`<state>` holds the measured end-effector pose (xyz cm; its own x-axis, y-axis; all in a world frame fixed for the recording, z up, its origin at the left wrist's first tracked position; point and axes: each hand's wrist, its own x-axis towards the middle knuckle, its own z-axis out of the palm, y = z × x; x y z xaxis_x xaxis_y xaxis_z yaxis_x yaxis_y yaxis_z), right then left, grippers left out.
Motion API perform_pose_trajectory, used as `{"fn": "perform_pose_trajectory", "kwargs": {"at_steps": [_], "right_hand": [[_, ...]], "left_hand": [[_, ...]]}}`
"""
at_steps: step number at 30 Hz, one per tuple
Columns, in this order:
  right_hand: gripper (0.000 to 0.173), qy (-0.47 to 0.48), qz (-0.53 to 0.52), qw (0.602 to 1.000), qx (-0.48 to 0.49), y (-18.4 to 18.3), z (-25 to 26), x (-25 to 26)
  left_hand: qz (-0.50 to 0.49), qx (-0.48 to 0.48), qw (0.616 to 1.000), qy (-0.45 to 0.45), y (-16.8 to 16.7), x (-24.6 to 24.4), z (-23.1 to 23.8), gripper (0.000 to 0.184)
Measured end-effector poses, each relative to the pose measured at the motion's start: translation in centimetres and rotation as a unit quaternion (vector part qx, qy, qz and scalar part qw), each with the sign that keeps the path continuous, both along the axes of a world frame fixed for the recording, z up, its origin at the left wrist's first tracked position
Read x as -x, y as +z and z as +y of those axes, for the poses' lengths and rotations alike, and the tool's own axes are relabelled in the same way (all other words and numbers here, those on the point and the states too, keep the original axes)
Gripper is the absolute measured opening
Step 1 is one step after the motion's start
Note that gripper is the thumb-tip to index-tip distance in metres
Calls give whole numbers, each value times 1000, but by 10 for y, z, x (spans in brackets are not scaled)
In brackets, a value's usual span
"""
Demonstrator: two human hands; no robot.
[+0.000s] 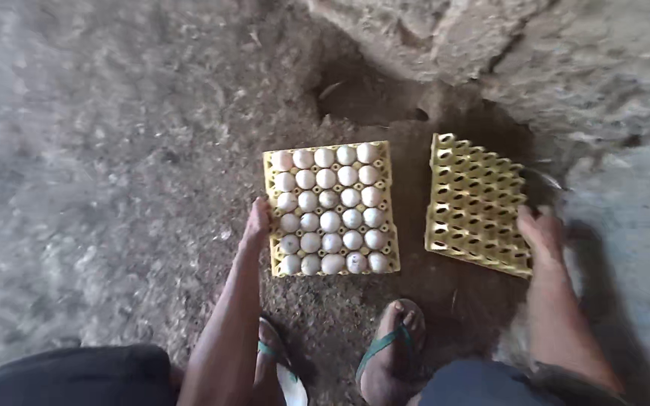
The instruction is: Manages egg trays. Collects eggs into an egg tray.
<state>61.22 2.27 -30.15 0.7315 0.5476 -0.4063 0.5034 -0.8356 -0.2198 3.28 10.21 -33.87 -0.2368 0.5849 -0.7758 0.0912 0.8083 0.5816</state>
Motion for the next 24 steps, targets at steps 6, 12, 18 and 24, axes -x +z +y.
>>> {"fn": "perform_pose_trajectory", "kwargs": {"at_steps": [6,12,18,24], "right_hand": [[71,-2,40,994,103,-28,-11,-22],[59,-25,32,996,75,-24,-9,-24],[69,21,-43,993,-111,50,-1,-23],[50,355,52,926,-121,134,93,88]], "left_hand": [[-10,45,998,-44,12,7,5,72],[-23,50,998,-33,9,10,4,70],[-43,51,997,-43,10,15,3,74],[-107,58,989,-84,20,25,10,88]]}}
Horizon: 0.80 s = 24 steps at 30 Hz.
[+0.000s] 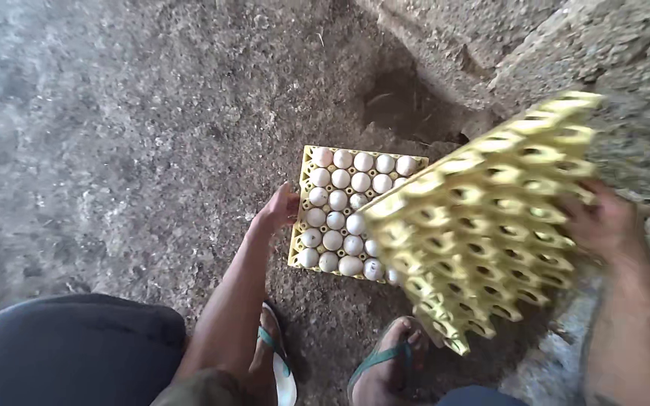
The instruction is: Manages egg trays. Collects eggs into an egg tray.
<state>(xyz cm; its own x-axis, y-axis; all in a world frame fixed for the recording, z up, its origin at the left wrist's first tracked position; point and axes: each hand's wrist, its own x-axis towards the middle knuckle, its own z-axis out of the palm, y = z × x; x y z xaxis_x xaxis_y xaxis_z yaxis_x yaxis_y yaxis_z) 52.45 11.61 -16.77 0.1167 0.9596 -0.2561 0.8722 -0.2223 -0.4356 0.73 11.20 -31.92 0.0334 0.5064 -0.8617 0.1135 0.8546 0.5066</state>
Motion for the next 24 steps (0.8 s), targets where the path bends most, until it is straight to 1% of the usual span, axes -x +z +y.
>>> {"fn": "perform_pose_trajectory", "kwargs": {"at_steps": [2,4,6,9,11,12,13,14,15,16,17,18,19,20,21,22,23,24], "right_hand": [[45,130,25,991,17,2,41,73],[50,261,47,964,33,-19,77,129],[51,351,49,932,78,-47,108,171],[54,408,19,902,137,-78,141,210],[64,414,-25,900,136,-85,148,222],[73,406,-57,905,115,-85,147,223],[82,389,-71,915,73,-85,143,219],[86,359,-65,931,26,-83,135,210],[83,311,-37,949,-26,-79,123,196],[72,245,-1,967,-76,-76,105,178],[61,163,39,980,-107,-75,83,159],[52,68,73,989,-112,-77,58,142],[48,-19,98,991,-90,-83,33,128],[48,-80,118,989,-34,-90,9,121],[52,-115,139,983,37,-99,-12,119],[53,-128,165,973,101,-107,-30,122],[51,-134,199,961,135,-116,-46,127],[46,-142,233,952,138,-124,-60,133]], "left_hand": [[-26,1,1000,-5,2,3,0,91],[-64,-3,998,-18,3,7,-2,94],[-99,-8,995,-26,6,12,-3,96],[-141,-10,989,-32,16,14,-1,96],[-156,-16,987,-35,23,12,0,98],[-164,-18,986,-35,24,13,1,98],[-175,-22,984,-35,22,15,1,99],[-183,-29,982,-36,21,16,0,98],[-189,-36,981,-36,19,17,-1,98],[-190,-43,980,-36,18,18,-1,97],[-192,-48,980,-33,18,18,-2,96],[-195,-54,979,-27,17,16,-1,94],[-195,-60,979,-17,16,14,1,93],[-191,-61,980,-4,16,12,2,93],[-187,-61,980,9,15,10,2,93],[-181,-58,982,23,15,8,3,92],[-172,-57,983,40,14,4,2,92],[-163,-60,983,60,14,0,0,91]]}}
